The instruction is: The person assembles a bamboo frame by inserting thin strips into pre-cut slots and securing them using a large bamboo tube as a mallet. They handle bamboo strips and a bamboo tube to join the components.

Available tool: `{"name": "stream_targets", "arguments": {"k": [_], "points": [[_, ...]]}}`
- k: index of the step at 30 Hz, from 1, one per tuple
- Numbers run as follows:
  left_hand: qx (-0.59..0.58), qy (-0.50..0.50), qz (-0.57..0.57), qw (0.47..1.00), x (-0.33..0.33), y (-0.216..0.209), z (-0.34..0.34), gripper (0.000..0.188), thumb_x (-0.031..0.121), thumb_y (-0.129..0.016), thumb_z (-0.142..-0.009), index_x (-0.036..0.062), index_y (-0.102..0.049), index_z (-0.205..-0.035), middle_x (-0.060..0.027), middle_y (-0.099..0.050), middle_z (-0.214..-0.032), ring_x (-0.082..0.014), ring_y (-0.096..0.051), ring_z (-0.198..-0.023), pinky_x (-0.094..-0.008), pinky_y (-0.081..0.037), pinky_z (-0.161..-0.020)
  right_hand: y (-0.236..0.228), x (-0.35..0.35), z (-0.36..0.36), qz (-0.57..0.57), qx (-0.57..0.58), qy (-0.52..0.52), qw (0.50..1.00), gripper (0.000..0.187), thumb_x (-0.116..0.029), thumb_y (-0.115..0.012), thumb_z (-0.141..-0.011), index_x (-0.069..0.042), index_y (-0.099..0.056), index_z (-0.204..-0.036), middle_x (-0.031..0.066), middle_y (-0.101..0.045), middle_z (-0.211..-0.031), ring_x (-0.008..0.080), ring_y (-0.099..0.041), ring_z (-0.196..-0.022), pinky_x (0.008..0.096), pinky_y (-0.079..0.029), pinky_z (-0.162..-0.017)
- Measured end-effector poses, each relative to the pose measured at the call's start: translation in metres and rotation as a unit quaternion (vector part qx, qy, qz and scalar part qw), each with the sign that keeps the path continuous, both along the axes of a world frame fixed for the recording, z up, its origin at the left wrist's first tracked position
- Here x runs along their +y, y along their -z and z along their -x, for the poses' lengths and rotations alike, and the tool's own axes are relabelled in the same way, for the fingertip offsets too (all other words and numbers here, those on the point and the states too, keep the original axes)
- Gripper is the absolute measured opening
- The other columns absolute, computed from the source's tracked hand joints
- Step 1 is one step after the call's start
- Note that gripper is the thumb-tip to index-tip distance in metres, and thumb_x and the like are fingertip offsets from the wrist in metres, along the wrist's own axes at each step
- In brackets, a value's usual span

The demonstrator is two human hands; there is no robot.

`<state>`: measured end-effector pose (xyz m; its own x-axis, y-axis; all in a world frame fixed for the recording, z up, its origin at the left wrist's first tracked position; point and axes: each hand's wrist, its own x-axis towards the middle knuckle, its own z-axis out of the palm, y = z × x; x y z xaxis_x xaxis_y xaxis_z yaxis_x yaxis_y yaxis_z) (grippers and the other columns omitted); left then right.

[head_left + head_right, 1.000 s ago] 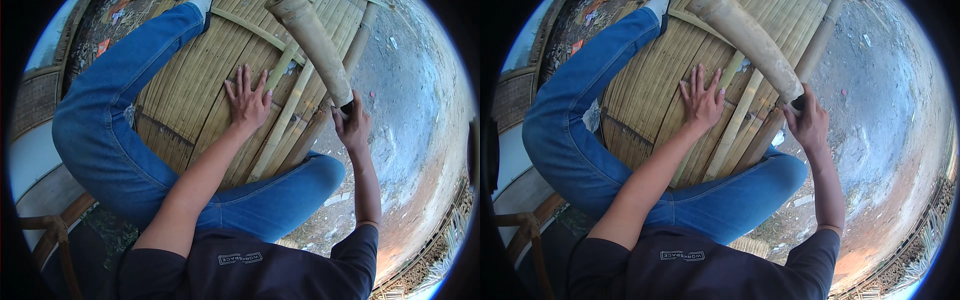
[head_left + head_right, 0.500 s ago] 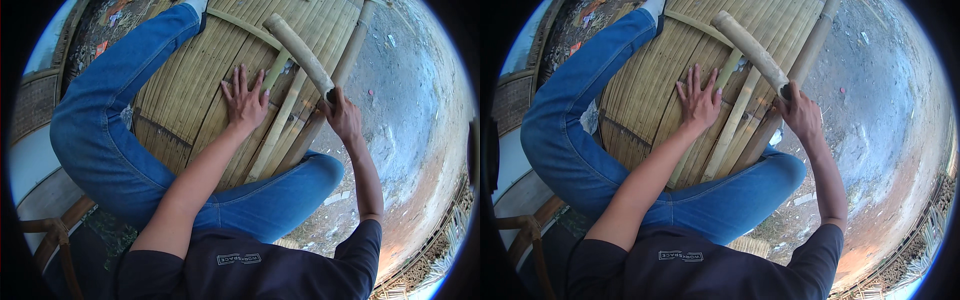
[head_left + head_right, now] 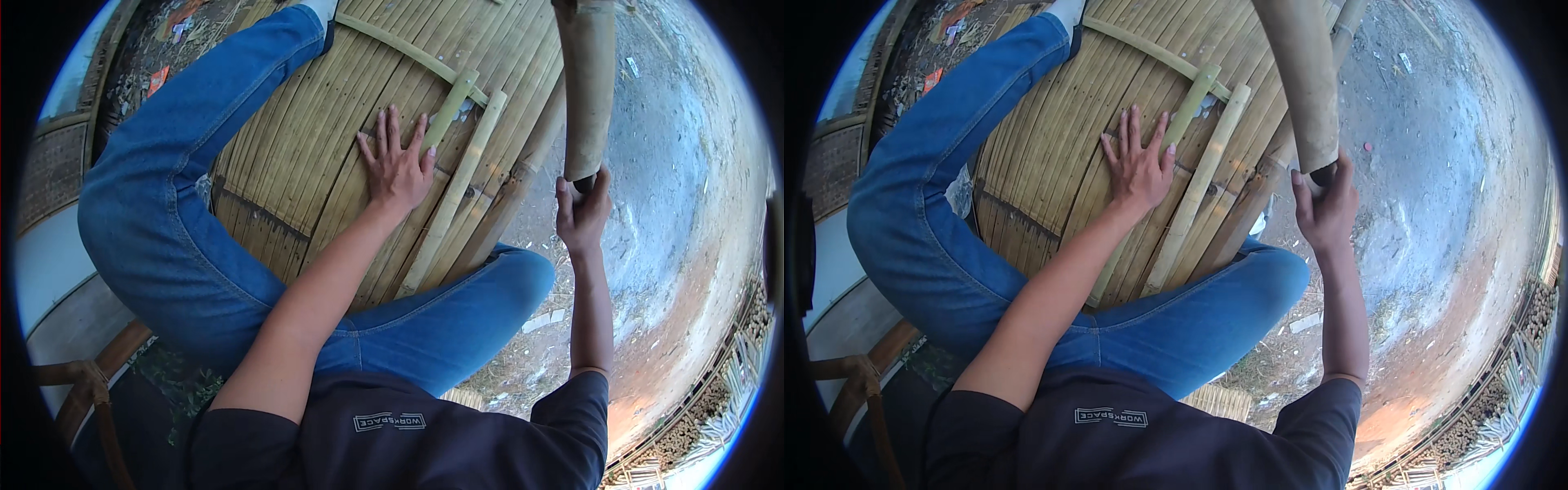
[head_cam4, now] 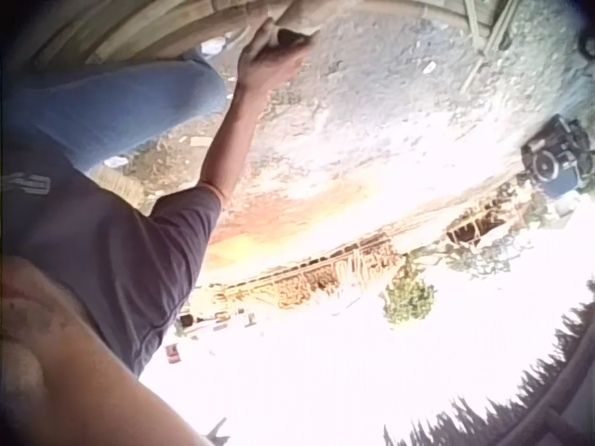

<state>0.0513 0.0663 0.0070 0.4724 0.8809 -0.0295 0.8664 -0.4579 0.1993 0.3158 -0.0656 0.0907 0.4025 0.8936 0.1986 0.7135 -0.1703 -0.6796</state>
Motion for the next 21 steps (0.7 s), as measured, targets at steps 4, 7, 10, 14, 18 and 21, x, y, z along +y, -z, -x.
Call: {"name": "stream_targets", "arguments": {"k": [4,7,10,14,18,21], "points": [[-0.015,0.001,-0.009,1.000,0.005,0.003,-0.005,0.059,0.045,-0.040,-0.103,0.0272,-0.031,-0.159,-0.0202,-0.012,-0.167,-0.0391,-0.010,-0.155,-0.0699,-0.005,-0.118,0.002,-0.010,-0.005,-0.044,0.094,0.067,0.992,0.055,-0.024,-0.070,-0.095,0.002,-0.040,-0.134,0.0197,-0.070,-0.086,0.0339,-0.073,-0.075,0.0411,-0.055,-0.066],[-0.024,-0.001,-0.009,1.000,0.006,0.003,-0.006,0.059,0.044,-0.040,-0.103,0.0272,-0.032,-0.159,-0.0202,-0.013,-0.167,-0.0393,-0.010,-0.155,-0.0701,-0.005,-0.118,0.019,0.001,0.013,0.186,-0.116,-0.031,0.975,0.057,-0.028,-0.070,-0.094,0.000,-0.041,-0.135,0.0241,-0.069,-0.090,0.0431,-0.071,-0.078,0.0468,-0.056,-0.065],[-0.027,-0.008,0.000,1.000,0.006,0.002,0.002,0.059,0.044,-0.040,-0.103,0.0270,-0.033,-0.159,-0.0202,-0.013,-0.167,-0.0392,-0.010,-0.155,-0.0704,-0.005,-0.118,0.002,0.015,0.026,0.210,-0.092,-0.089,0.969,0.057,-0.030,-0.070,-0.093,0.000,-0.044,-0.133,0.0246,-0.070,-0.093,0.0439,-0.071,-0.080,0.0473,-0.056,-0.067],[-0.034,-0.005,0.008,0.999,0.002,0.002,-0.004,0.060,0.047,-0.039,-0.103,0.0274,-0.032,-0.159,-0.0204,-0.012,-0.167,-0.0384,-0.009,-0.155,-0.0698,-0.003,-0.118,0.002,-0.007,0.028,-0.019,0.062,0.015,0.998,0.053,-0.029,-0.070,-0.093,0.000,-0.046,-0.131,0.0233,-0.070,-0.089,0.0432,-0.070,-0.078,0.0465,-0.056,-0.065],[-0.027,-0.005,0.004,1.000,0.006,0.002,-0.003,0.060,0.048,-0.038,-0.104,0.0281,-0.031,-0.160,-0.0202,-0.011,-0.168,-0.0378,-0.008,-0.156,-0.0694,-0.003,-0.118,0.016,0.011,0.028,0.243,-0.147,-0.046,0.958,0.054,-0.030,-0.068,-0.094,-0.002,-0.044,-0.133,0.0230,-0.070,-0.087,0.0438,-0.070,-0.077,0.0493,-0.056,-0.065],[-0.031,-0.017,0.033,0.999,-0.004,0.002,0.002,0.059,0.048,-0.037,-0.104,0.0289,-0.031,-0.159,-0.0196,-0.011,-0.168,-0.0374,-0.008,-0.156,-0.0695,-0.003,-0.118,-0.018,0.008,0.032,0.106,-0.137,-0.033,0.984,0.055,-0.028,-0.070,-0.093,-0.002,-0.043,-0.133,0.0220,-0.071,-0.085,0.0426,-0.071,-0.077,0.0489,-0.057,-0.067]]}}
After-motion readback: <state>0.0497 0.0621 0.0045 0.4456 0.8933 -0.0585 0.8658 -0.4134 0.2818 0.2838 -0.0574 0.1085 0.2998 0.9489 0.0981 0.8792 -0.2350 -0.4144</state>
